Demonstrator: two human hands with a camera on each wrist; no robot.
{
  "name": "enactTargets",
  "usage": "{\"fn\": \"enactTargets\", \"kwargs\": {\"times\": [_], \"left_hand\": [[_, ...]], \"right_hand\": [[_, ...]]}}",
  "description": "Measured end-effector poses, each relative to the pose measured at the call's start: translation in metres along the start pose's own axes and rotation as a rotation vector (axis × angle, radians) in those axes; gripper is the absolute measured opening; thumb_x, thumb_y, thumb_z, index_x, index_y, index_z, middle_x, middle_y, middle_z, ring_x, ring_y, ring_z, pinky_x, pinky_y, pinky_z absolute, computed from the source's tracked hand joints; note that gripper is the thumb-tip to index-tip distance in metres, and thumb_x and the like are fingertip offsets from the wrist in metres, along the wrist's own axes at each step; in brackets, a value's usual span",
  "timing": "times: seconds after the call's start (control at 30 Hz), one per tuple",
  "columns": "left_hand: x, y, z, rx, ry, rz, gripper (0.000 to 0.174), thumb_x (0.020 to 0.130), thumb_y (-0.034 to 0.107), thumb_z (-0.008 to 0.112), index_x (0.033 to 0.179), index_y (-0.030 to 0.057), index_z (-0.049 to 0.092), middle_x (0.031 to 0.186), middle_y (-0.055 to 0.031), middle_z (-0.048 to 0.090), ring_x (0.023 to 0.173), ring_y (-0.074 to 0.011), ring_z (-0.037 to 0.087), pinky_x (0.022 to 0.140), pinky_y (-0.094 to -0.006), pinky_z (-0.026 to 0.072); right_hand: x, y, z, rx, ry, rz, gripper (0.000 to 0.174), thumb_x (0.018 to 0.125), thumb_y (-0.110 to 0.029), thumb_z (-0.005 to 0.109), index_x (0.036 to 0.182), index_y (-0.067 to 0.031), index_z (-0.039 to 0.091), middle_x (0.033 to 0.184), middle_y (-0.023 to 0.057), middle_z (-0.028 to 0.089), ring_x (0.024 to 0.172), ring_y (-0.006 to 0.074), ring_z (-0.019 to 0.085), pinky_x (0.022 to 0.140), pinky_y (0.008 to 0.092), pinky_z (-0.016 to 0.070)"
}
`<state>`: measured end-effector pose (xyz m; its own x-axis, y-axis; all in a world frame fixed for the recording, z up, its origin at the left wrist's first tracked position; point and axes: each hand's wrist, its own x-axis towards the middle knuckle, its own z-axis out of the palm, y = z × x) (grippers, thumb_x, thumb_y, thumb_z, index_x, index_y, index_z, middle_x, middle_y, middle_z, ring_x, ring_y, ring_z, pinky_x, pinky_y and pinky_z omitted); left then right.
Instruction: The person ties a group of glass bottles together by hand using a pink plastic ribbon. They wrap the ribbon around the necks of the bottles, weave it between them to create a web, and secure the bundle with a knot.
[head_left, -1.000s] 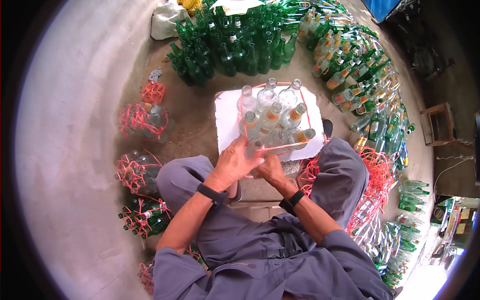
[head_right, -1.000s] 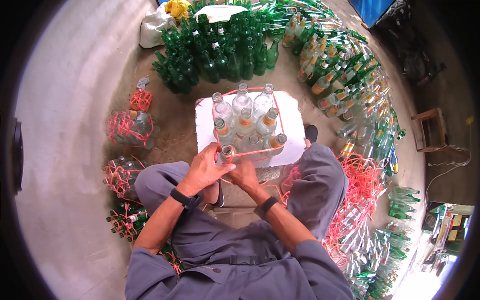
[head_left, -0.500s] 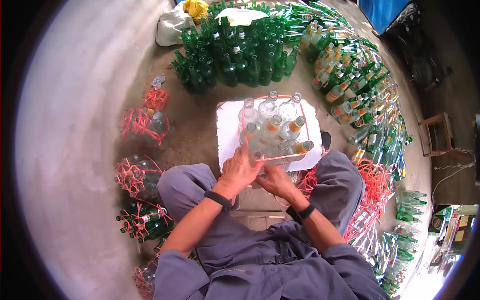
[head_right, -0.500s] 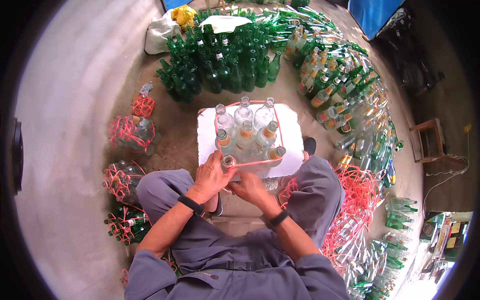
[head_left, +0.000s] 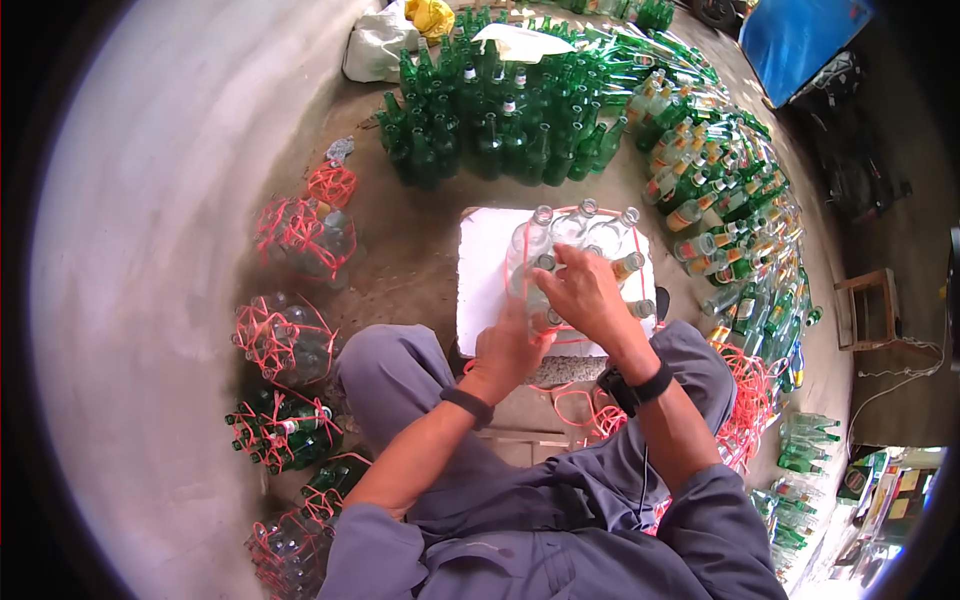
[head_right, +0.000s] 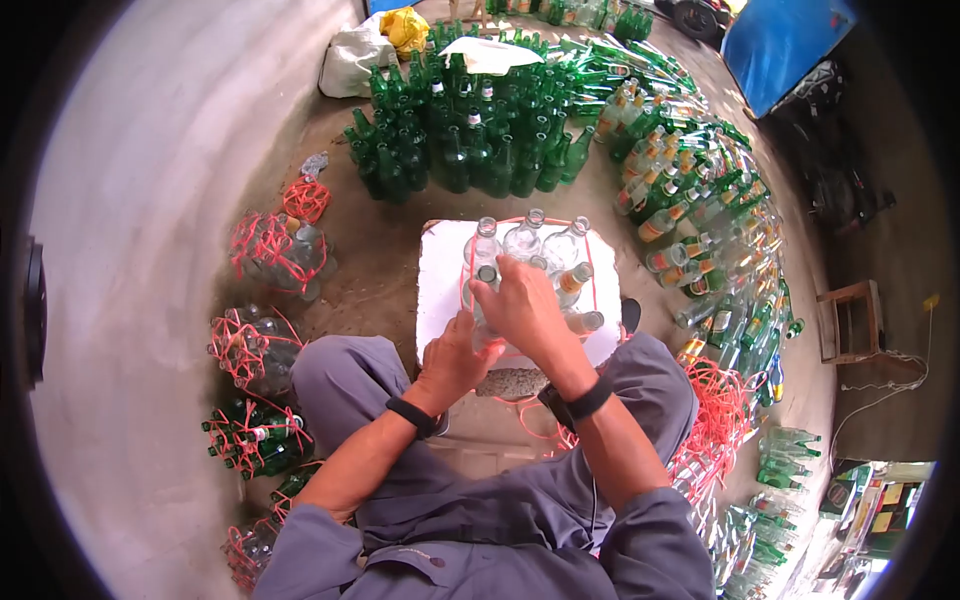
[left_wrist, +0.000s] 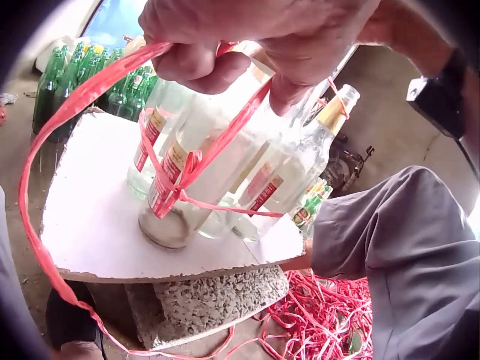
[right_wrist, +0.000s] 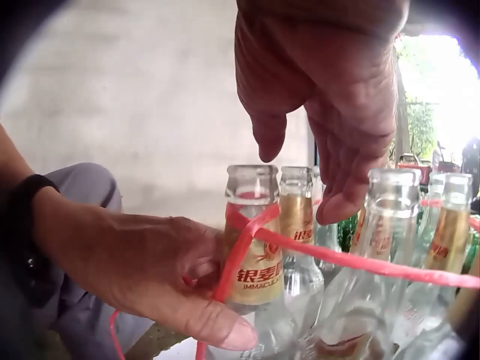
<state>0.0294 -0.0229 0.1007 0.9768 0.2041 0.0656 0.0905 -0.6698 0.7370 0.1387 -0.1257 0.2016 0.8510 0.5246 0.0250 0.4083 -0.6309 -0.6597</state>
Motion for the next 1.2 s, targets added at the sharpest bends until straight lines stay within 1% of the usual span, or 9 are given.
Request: {"fn": "enactTargets", "kwargs": {"times": [0.13,0.23,0.63,0.77,0.83,0.97,1.03,1.17,1.2], "left_hand": [[-0.001,-0.005,0.001,-0.032,0.022,0.051,0.058,0.082,0.031,0.077,0.117,-0.0017,0.043,0.097,-0.0227,0.063,0.081,-0.0441,0.065,0.064,-0.0513,0.053],[-0.002,-0.01,0.005,-0.021,0.089,0.127,0.058,0.084,0.03,0.075,0.118,-0.0024,0.042,0.1,-0.0234,0.061,0.08,-0.0442,0.064,0.064,-0.0507,0.0531],[-0.002,-0.006,0.003,-0.046,0.06,0.128,0.046,0.087,0.03,0.071,0.108,0.0011,0.041,0.095,-0.0203,0.057,0.074,-0.0427,0.063,0.056,-0.05,0.0524],[-0.002,-0.006,0.006,-0.05,-0.009,0.057,0.048,0.087,0.029,0.071,0.114,0.0017,0.043,0.098,-0.0194,0.058,0.078,-0.041,0.064,0.059,-0.0488,0.0536],[-0.003,-0.01,0.009,-0.08,0.048,0.105,0.05,0.086,0.028,0.072,0.122,0.0035,0.046,0.1,-0.0181,0.058,0.083,-0.0395,0.064,0.064,-0.0477,0.0544],[-0.005,-0.015,0.01,-0.036,0.154,0.223,0.052,0.085,0.028,0.071,0.122,0.0009,0.047,0.097,-0.0155,0.059,0.078,-0.0359,0.065,0.062,-0.0459,0.0525],[-0.004,-0.014,0.01,-0.028,0.086,0.158,0.053,0.084,0.024,0.074,0.127,0.0048,0.049,0.105,-0.0176,0.059,0.087,-0.0375,0.064,0.067,-0.0468,0.0541],[-0.002,-0.016,0.009,-0.069,0.074,0.168,0.054,0.085,0.027,0.073,0.127,0.0046,0.049,0.103,-0.0161,0.058,0.082,-0.0359,0.064,0.064,-0.0471,0.0521],[-0.002,-0.016,0.008,-0.057,0.065,0.174,0.055,0.085,0.027,0.073,0.129,0.0049,0.049,0.104,-0.0168,0.059,0.083,-0.0364,0.064,0.065,-0.0473,0.0525]], "right_hand": [[0.018,0.009,0.018,-0.02,-0.069,0.121,0.043,0.08,-0.027,0.069,0.071,0.0142,0.061,0.07,0.0355,0.059,0.071,0.0484,0.065,0.07,0.0513,0.0523],[0.029,0.01,0.019,-0.012,-0.156,0.15,0.044,0.077,-0.026,0.067,0.064,0.0144,0.057,0.067,0.0363,0.057,0.068,0.0483,0.065,0.069,0.0506,0.0525],[0.024,0.016,0.038,0.168,-0.045,0.271,0.041,0.075,-0.025,0.065,0.059,0.0116,0.054,0.056,0.0301,0.052,0.053,0.0407,0.056,0.06,0.049,0.0482],[0.022,0.013,0.044,0.18,0.001,0.28,0.038,0.076,-0.022,0.063,0.06,0.0117,0.054,0.055,0.0301,0.051,0.052,0.0414,0.057,0.057,0.0495,0.0465],[0.018,0.014,0.048,-0.026,-0.007,-0.177,0.028,0.075,-0.015,0.063,0.063,0.0088,0.058,0.058,0.0277,0.054,0.054,0.0416,0.059,0.055,0.0504,0.0473],[0.026,0.018,0.054,-0.269,-0.238,-0.231,0.017,0.073,-0.013,0.064,0.067,0.0035,0.063,0.062,0.0237,0.058,0.058,0.0401,0.063,0.056,0.0496,0.0505],[0.024,0.013,0.045,-0.444,-0.239,-0.465,0.014,0.072,-0.013,0.064,0.07,0.0006,0.065,0.068,0.0229,0.061,0.062,0.0405,0.064,0.059,0.0497,0.0526],[0.026,0.012,0.048,-0.404,-0.26,-0.385,0.015,0.075,-0.012,0.063,0.074,0.0017,0.066,0.069,0.0263,0.061,0.066,0.0431,0.064,0.062,0.0504,0.0521],[0.025,0.017,0.051,-0.402,-0.245,-0.392,0.016,0.065,-0.012,0.069,0.076,-0.0007,0.065,0.065,0.0226,0.058,0.063,0.0408,0.063,0.059,0.0477,0.0513]]}}
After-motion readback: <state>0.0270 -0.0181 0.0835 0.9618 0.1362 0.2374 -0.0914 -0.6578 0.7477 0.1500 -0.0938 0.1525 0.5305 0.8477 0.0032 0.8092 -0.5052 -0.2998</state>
